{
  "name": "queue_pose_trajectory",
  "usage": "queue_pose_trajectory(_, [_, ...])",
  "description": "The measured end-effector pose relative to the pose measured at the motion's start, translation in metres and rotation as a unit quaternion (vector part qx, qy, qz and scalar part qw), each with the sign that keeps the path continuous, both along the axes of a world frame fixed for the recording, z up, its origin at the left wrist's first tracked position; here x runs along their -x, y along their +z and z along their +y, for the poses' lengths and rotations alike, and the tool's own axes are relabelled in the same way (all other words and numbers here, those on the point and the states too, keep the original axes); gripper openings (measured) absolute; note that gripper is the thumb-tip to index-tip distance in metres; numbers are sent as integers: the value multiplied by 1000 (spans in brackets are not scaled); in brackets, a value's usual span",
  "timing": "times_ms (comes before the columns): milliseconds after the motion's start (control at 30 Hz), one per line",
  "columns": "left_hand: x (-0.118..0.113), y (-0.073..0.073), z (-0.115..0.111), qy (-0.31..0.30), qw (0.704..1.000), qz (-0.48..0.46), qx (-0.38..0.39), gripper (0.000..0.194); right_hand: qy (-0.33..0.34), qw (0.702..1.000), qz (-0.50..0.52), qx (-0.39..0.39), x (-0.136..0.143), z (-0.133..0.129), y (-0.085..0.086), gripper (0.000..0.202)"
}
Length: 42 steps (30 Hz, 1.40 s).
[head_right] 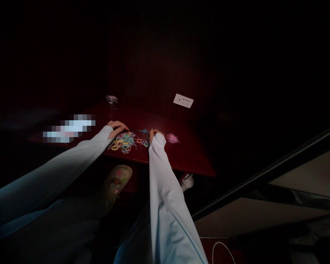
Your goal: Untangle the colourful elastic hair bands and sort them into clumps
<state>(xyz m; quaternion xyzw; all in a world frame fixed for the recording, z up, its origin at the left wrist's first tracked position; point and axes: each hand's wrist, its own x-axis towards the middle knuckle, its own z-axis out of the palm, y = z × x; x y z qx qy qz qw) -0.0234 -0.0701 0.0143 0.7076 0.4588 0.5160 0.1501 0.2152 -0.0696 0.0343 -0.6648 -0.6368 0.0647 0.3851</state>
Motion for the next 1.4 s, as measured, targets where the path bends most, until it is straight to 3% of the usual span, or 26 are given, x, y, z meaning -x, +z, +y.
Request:
queue_pose_trajectory(100, [1,2,-2,27,999,6,17,27,25,999,-34,16,2,-1,-4,34])
queue_pose_trajectory(300, [2,4,-4,25,999,26,28,24,152,985,-68,38,13,-5,-8,32])
queue_pose_trajectory(500, [1,2,0,29,998,52,31,26,233,966,-108,-23,24,-5,-4,13])
queue_pose_trajectory(900, [-1,1,-4,12,999,44,19,26,275,958,-77,-2,37,4,-8,21])
queue_pose_trajectory(1233, [0,2,-9,-4,1000,26,7,27,186,982,29,-8,32,7,-4,20])
queue_pose_trajectory(1400, [4,2,-1,3,998,45,44,18,41,994,89,-39,19,17,-5,30])
